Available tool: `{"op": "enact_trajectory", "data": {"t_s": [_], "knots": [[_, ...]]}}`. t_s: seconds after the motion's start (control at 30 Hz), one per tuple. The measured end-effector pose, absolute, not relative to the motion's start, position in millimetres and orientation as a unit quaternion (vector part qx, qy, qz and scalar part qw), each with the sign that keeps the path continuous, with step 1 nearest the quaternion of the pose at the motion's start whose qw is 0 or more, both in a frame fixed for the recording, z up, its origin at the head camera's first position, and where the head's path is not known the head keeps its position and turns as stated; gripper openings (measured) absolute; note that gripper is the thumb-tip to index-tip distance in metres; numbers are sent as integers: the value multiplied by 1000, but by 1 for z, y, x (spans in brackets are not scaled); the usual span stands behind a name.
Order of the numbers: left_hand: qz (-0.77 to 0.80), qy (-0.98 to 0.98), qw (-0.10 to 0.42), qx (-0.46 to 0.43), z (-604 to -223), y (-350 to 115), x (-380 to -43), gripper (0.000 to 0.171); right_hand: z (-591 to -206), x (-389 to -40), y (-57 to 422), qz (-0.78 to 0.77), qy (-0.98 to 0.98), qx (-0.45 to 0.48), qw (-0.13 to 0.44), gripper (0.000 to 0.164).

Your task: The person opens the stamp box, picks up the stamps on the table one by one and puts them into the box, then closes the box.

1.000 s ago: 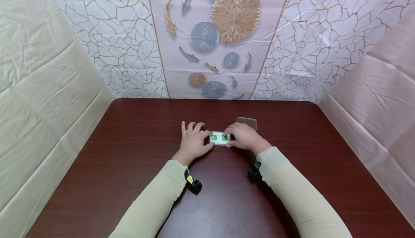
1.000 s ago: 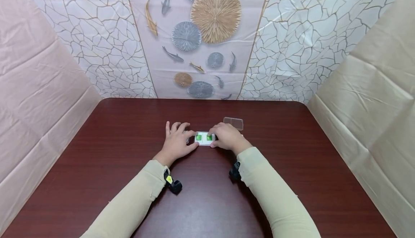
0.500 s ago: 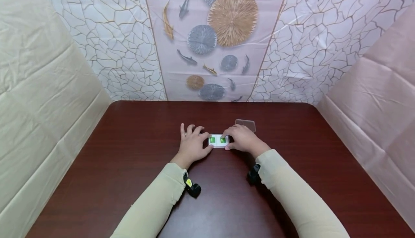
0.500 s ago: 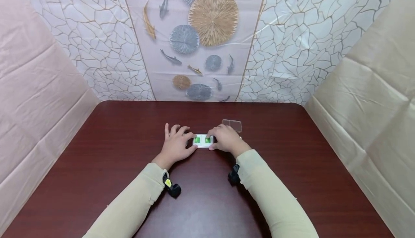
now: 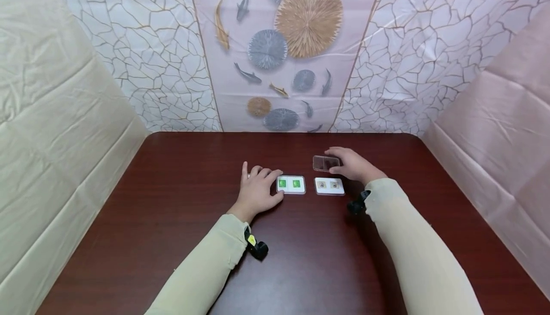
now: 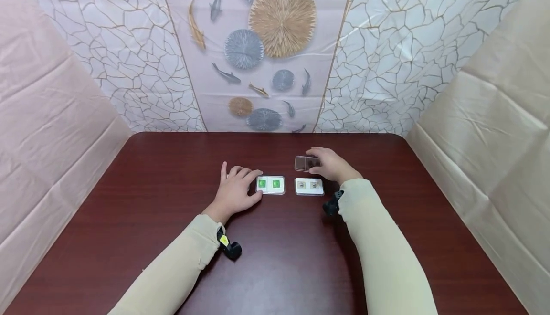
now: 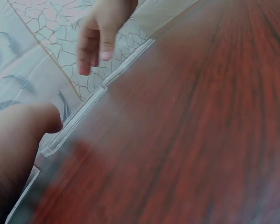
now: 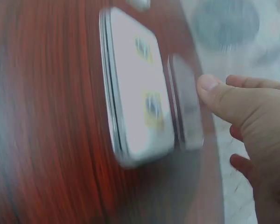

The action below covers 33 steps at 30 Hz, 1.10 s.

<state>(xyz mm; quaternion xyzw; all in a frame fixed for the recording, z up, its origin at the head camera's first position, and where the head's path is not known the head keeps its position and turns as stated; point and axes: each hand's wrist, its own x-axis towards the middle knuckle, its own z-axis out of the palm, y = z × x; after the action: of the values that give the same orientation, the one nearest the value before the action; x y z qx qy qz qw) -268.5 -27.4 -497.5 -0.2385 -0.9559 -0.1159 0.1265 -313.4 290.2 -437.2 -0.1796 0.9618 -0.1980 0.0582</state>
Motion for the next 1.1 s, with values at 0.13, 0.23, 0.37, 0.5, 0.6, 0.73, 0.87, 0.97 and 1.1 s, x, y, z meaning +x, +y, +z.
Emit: {"op": "enact_trajectory", "data": {"t_s": [0.13,0.23,0.37,0.5,0.6,0.73,0.87,0.97,1.1], "knots": [[-125,-955,125,-237,-497,-26,-268,55,-445,-315,302,-196,964,-144,104,66],[-138,-953,130,-238,-498,-20,-265,55,-450,-313,305,-187,967,-143,99,60],[-147,-948,136,-248,-497,-8,-261,56,-452,-312,306,-171,969,-163,78,49],[-145,-943,133,-269,-495,5,-256,57,-450,-312,306,-165,968,-175,77,45],[-140,-940,125,-284,-494,12,-254,58,-448,-311,307,-174,967,-165,88,43],[-130,-938,117,-299,-494,21,-251,59,-444,-305,308,-191,964,-155,101,42],[-123,-936,108,-313,-495,27,-248,61,-442,-297,309,-198,960,-162,111,41],[-119,-934,102,-322,-496,30,-246,62,-443,-291,310,-197,959,-169,112,40],[-113,-932,89,-332,-495,35,-242,65,-445,-282,313,-197,958,-181,105,38]]}}
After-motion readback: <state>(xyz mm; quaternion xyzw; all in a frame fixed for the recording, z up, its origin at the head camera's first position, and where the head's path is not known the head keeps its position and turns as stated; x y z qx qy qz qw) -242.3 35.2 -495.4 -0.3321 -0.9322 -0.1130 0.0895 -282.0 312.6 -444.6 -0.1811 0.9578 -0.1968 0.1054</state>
